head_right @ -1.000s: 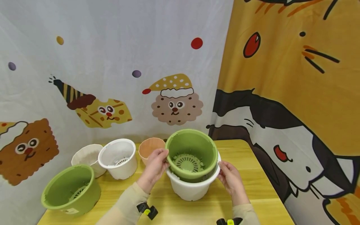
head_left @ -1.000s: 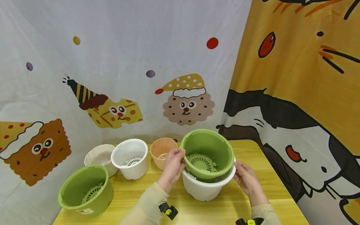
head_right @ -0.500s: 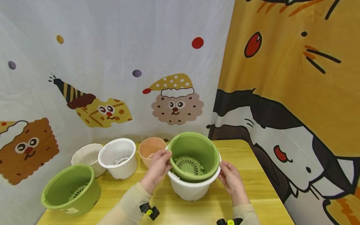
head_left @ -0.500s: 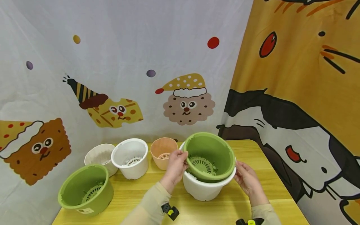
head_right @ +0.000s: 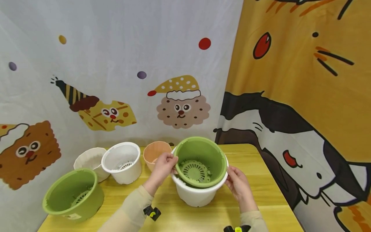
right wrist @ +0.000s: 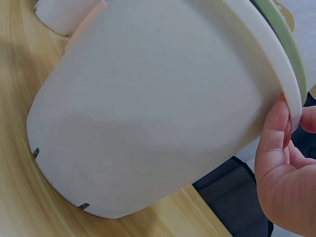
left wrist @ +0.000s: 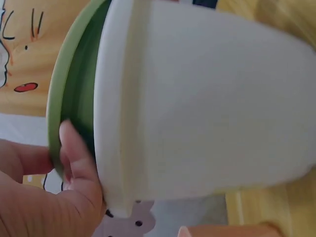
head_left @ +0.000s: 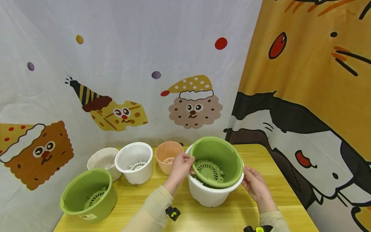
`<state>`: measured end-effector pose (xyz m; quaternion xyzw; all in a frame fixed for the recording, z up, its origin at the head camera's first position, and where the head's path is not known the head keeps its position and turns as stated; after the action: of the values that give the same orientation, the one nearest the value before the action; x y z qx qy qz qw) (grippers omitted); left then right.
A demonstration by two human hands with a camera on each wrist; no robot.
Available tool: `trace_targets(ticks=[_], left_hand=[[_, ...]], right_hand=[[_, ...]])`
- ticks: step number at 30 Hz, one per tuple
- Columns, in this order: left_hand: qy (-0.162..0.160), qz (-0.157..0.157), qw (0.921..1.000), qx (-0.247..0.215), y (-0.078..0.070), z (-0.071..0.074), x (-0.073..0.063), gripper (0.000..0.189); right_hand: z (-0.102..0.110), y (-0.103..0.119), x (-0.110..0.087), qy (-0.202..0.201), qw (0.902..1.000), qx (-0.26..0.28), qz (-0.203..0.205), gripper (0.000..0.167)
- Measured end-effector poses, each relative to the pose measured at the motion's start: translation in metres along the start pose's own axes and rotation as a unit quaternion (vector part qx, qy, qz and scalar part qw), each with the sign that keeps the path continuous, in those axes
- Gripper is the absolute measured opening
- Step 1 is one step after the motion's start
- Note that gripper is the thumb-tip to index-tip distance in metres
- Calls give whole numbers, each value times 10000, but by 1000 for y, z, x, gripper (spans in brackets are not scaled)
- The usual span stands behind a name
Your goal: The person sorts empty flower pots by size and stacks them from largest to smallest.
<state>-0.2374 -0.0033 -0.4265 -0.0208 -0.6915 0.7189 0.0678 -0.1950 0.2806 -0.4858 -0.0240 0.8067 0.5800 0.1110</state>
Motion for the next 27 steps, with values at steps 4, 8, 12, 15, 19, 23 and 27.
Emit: trace_targets(ticks=[4,8,12,15,19,23,27], left_hand=[[265,21,9978,602,0,5,3,21],[447,-11,9935,1050,-4,7,5,19],[500,-2,9882,1449,-6,9,8,16],[534,-2,9833,1742,-8,9,11,15],[540,73,9797,1930,-9,9,14,14],[535,129,9735,2218,-10,9,18,16],[582,97,9654,2540,-13,8,20,17]], right_hand=[[2,0,0,-5,10000,5,4,11],[2,1,0,-27,10000,4,-5,11],[1,1,0,-58,10000,-5,-26,11],[0,1,0,-65,10000,11,-29,11],[-1,1,-1,-52,10000,44,-15,11],[-1,1,-1,-38,10000,63,-5,12],[-1,0,0,-33,10000,63,6,13]])
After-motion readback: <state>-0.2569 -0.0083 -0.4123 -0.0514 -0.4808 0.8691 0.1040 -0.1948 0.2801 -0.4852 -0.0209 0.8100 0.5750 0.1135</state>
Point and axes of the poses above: each hand's wrist, its own x-axis towards the middle knuckle, its own z-axis out of the back of the hand, y = z × x, the point moved 4 cm from there along x, towards the middle knuckle, and after that the axes turned 5 degrees about -z, right-handed, at the moved point
